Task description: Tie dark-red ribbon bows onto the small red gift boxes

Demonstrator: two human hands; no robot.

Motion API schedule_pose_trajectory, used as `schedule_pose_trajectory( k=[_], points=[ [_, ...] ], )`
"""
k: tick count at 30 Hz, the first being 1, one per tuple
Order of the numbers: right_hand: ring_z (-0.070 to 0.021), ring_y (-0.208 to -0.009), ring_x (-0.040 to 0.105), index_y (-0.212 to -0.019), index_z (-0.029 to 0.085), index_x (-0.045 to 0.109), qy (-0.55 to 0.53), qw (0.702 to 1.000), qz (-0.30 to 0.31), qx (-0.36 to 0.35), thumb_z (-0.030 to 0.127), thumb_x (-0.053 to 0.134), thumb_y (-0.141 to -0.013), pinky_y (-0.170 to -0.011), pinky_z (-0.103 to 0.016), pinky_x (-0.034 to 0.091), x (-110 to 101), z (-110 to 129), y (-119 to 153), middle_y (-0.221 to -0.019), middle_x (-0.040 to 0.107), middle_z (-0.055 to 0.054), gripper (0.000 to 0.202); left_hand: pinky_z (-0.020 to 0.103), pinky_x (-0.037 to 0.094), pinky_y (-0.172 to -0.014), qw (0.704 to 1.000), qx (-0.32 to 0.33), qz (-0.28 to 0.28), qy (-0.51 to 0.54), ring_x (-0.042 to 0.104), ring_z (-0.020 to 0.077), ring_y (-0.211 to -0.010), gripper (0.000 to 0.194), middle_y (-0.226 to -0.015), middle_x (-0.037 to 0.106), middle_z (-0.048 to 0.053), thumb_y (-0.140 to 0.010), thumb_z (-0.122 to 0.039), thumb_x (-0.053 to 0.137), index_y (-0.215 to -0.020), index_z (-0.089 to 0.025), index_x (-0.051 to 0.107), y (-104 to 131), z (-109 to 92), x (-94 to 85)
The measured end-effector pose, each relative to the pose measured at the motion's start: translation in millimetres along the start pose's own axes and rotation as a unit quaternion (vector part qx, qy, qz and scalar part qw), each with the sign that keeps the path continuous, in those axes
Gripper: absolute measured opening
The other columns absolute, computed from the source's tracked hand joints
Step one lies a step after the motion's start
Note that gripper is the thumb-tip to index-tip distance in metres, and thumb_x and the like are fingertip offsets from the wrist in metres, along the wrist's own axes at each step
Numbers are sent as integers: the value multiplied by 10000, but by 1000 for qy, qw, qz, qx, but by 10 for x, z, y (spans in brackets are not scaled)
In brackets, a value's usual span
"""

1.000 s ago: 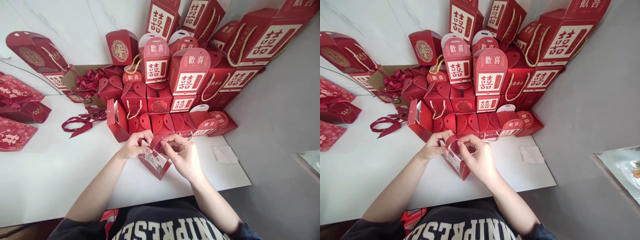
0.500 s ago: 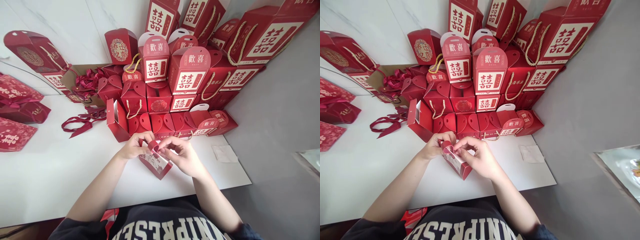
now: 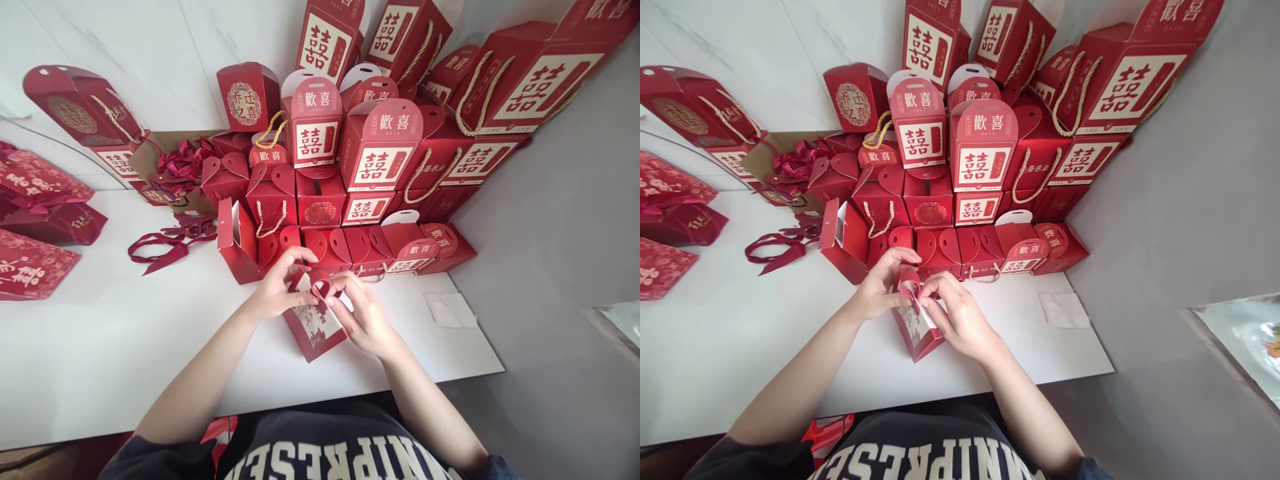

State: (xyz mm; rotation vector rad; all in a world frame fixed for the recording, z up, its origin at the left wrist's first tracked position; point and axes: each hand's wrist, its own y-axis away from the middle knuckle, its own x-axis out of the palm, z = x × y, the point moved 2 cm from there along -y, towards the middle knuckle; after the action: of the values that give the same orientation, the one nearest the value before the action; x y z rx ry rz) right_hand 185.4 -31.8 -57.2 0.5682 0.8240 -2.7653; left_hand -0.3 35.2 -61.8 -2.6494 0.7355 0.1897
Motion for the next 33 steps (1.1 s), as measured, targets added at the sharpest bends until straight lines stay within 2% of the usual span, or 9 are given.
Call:
schedule_pose_trajectory(
  k=[2,4,6,10,15,18,22,29,33],
  points=[
    [-172,-871,575,-1003,206,522,84,996,-26,-8,165,493,-988,-764,-310,477,-25,55,22,-970,599,-63,52,340,517,-911,992,17,-67,-110,597,220,-1076,534,-1177,571,87,-689,-341,856,-1132,-230,579,52,-184,20],
    [-189,-874,586,-988,199,515,177,983,-47,-26,150,498,-977,-756,-321,473,-41,118,34,-968,618,-75,52,318,533,-879,974,8,-116,-193,623,210,-1039,396,-1116,620,75,-747,-307,811,-1082,-219,618,150,-391,92],
    [-203,-855,595,-979,194,520,266,960,-67,-49,141,516,-962,-741,-332,463,-37,179,47,-953,639,-82,57,298,540,-846,963,-32,-118,-240,660,188,-950,178,-1028,683,52,-858,-279,697,-1021,-217,661,272,-568,205],
    [-203,-791,600,-1006,199,539,337,934,-89,-80,137,534,-944,-706,-332,450,47,268,94,-929,673,-73,88,268,550,-809,961,-85,-91,-248,687,189,-931,209,-1067,719,43,-900,-257,619,-1103,-220,655,455,-769,391],
    [-200,-808,619,-1022,208,550,301,944,-121,-64,133,565,-927,-720,-326,466,184,304,136,-916,681,-67,122,221,490,-573,936,-106,-127,-309,653,141,-642,108,-819,726,10,-891,-206,582,-963,-210,662,461,-781,431],
    [-181,-737,602,-959,205,557,271,951,-146,-32,133,571,-923,-694,-317,468,223,305,118,-831,661,-48,82,222,450,-528,921,-101,-135,-351,602,119,-518,145,-736,715,-11,-905,-196,556,-1003,-222,661,456,-744,477],
    [-154,-677,585,-899,206,568,224,958,-177,13,144,566,-922,-660,-304,456,242,296,99,-794,666,-23,67,234,468,-577,914,-100,-154,-362,668,142,-592,273,-831,747,1,-929,-190,529,-1192,-236,590,513,-665,568],
    [-139,-643,563,-871,204,584,211,955,-207,29,160,579,-921,-658,-308,439,281,283,143,-779,666,-16,67,286,476,-683,891,-31,-172,-419,685,195,-733,214,-862,747,49,-915,-146,522,-1088,-209,632,544,-641,625],
    [-146,-679,572,-887,207,584,169,963,-207,30,154,586,-916,-679,-309,461,275,275,148,-798,662,-20,61,245,484,-605,922,-83,-166,-339,651,143,-603,163,-805,741,15,-922,-205,546,-1047,-216,651,516,-630,587]
  ],
)
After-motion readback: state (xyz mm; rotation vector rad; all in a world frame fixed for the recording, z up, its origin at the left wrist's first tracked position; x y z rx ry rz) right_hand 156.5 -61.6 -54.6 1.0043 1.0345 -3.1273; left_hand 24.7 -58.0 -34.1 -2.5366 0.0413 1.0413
